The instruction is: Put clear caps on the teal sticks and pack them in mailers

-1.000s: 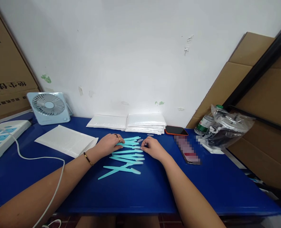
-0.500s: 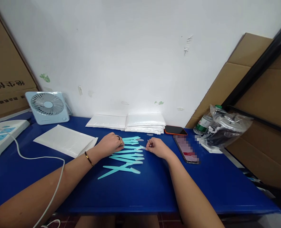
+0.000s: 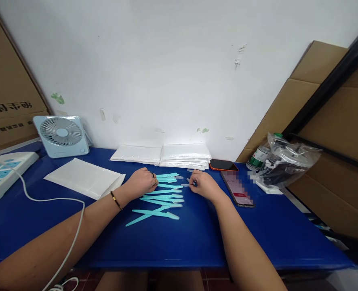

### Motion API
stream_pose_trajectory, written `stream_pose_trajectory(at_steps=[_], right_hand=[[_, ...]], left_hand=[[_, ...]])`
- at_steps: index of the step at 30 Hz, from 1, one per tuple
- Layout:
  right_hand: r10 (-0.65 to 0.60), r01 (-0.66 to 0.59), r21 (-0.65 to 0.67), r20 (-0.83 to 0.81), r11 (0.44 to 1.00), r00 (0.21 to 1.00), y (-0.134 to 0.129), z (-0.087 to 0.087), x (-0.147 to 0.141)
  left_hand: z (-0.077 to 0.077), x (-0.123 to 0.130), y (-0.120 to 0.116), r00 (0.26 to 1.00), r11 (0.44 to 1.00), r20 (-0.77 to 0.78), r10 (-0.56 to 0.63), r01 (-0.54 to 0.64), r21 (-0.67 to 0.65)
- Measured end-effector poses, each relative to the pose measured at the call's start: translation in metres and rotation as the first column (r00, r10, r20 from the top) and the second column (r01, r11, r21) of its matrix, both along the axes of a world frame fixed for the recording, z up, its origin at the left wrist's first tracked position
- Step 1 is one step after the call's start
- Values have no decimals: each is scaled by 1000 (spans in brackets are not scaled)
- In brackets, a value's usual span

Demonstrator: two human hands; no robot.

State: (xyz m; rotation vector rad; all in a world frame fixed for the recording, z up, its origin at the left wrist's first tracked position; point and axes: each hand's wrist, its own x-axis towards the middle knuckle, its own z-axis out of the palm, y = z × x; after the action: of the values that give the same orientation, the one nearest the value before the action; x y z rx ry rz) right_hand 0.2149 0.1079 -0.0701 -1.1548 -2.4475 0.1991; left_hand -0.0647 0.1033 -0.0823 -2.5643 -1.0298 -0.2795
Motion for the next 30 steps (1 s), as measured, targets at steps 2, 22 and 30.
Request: stream_pose_trajectory(at_steps=[2, 22, 30], right_hand=[[16, -16, 3, 3, 1000, 1000, 0, -1, 1], [82, -113, -290, -117, 950, 990, -1, -5, 4], [-45, -2, -386, -115, 923, 992, 2, -5, 12]], left_hand=[[1, 1, -1, 1000, 1000, -8, 10, -11, -3], [9, 3, -5, 999, 998, -12, 41, -42, -43], [11, -1, -2, 998, 994, -54, 40, -45, -95]])
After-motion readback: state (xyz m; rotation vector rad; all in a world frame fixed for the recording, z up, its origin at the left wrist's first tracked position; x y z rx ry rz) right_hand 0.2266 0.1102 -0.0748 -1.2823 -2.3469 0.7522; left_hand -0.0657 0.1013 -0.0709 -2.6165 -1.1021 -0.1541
